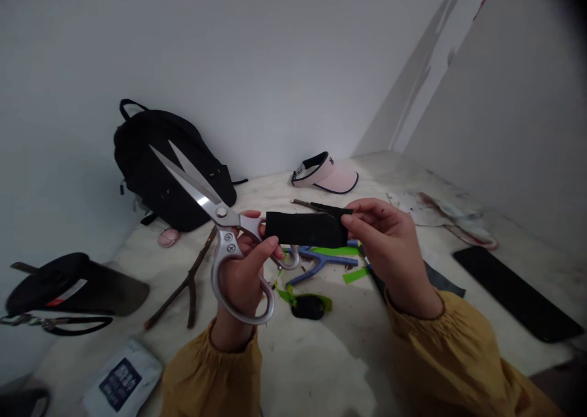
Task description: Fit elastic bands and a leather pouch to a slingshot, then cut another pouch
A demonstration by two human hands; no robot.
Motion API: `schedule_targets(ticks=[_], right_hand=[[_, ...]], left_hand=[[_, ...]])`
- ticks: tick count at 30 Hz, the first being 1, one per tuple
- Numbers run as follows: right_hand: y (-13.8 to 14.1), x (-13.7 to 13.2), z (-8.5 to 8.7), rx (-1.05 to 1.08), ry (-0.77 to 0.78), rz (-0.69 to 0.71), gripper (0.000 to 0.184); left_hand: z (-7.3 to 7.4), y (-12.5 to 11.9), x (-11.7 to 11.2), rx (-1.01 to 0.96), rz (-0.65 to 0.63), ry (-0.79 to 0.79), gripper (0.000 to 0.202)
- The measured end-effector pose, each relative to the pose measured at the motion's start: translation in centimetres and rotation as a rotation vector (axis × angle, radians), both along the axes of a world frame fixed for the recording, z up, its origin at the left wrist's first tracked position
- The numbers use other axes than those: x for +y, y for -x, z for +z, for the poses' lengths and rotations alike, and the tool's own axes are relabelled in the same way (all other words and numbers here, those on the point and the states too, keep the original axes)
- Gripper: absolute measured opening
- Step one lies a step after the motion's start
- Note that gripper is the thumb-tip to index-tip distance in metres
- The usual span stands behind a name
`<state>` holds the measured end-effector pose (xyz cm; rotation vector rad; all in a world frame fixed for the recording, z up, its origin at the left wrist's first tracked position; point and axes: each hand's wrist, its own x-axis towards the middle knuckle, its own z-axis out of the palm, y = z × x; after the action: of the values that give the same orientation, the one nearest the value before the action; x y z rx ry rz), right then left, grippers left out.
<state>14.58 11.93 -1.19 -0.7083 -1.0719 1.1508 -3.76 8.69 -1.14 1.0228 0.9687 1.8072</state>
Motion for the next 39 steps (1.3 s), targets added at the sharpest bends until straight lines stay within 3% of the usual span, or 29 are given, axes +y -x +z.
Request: schedule_targets(ticks=[10,27,35,39], right_hand=[[0.1,-0.3,0.2,-0.027,-0.044,-0.078,0.011],[0.5,-1.1,0.6,-0.21,-0.136,-0.367,0.01],[0.8,-1.1,0.2,-0.155,-0.158,-0.481,0.01],[0.8,-1.0,0.0,-0.161,-0.169,-0.468,0.01]], left_hand=[[-0.2,0.1,-0.1,0.031,-0.005,0.004,0.032],[0.0,-0.2,-0.7,0.068,-0.022,0.008,0.038],[-0.1,-0.5,-0.8,0.079,-0.069,-0.031,0.037],[0.1,-0.8,-0.8,0.065,-0.026,-0.039,0.038]])
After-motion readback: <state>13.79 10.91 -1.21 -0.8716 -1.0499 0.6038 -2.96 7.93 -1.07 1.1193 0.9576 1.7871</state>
